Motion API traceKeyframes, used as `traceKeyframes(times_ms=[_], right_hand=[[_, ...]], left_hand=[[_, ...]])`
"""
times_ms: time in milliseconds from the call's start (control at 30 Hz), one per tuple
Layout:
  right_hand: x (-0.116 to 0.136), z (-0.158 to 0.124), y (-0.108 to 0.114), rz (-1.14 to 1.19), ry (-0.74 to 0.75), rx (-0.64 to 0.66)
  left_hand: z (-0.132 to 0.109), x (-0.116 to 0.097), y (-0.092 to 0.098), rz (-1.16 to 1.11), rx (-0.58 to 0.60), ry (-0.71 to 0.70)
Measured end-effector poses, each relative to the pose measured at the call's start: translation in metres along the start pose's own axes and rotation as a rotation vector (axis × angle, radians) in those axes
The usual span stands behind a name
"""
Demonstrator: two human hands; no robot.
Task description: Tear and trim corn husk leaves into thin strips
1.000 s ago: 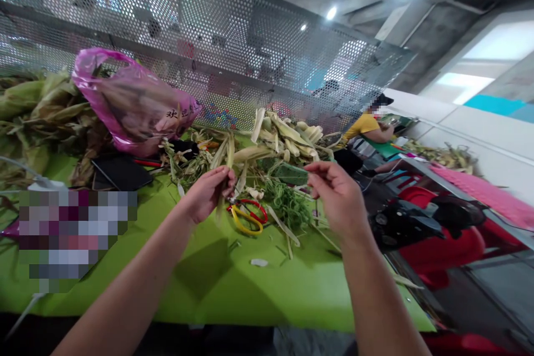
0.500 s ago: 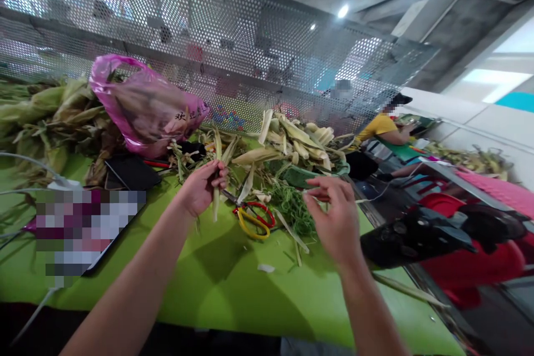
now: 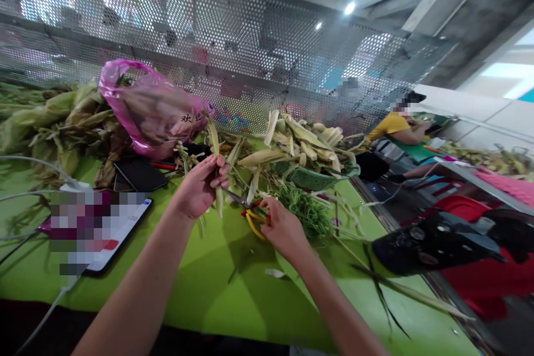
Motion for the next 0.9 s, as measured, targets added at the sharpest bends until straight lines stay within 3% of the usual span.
traceKeyframes(times_ms=[133,300,400,500,633,900], right_hand=[[-0.009,-0.023,0.022,0.177,-0.002,0.018],[-0.031,-0.08,0.042,0.22,-0.02,0.162],[-0.031,-0.111,0.041,0.223,0.006,0.291],[-0.024,-0.123,0.031,0.258,0.076,0.413],[-0.03,-0.098,0.022,0.219,0.078,0.366],[-0.042,0.022,0.006,0.125,0.14,0.043]], left_hand=[[-0.002,-0.006,-0.003,0.004,0.015,-0.012],[-0.006,-0.01,-0.01,0.023,0.039,-0.019],[-0.009,-0.011,-0.013,0.053,0.04,-0.009],[-0.01,-0.011,-0.014,0.064,0.028,-0.004],[-0.009,-0.011,-0.012,0.06,0.022,-0.015],[-0.007,-0.011,-0.007,0.081,-0.036,0.002]])
Point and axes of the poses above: each hand's wrist, its own z-axis towards the middle knuckle, its own y-axis out of the back of the hand, x = y × z, the point moved 4 cm from there along z, towards the middle knuckle, and after that the axes turned 6 degrees about z, right-handed, at the moved point
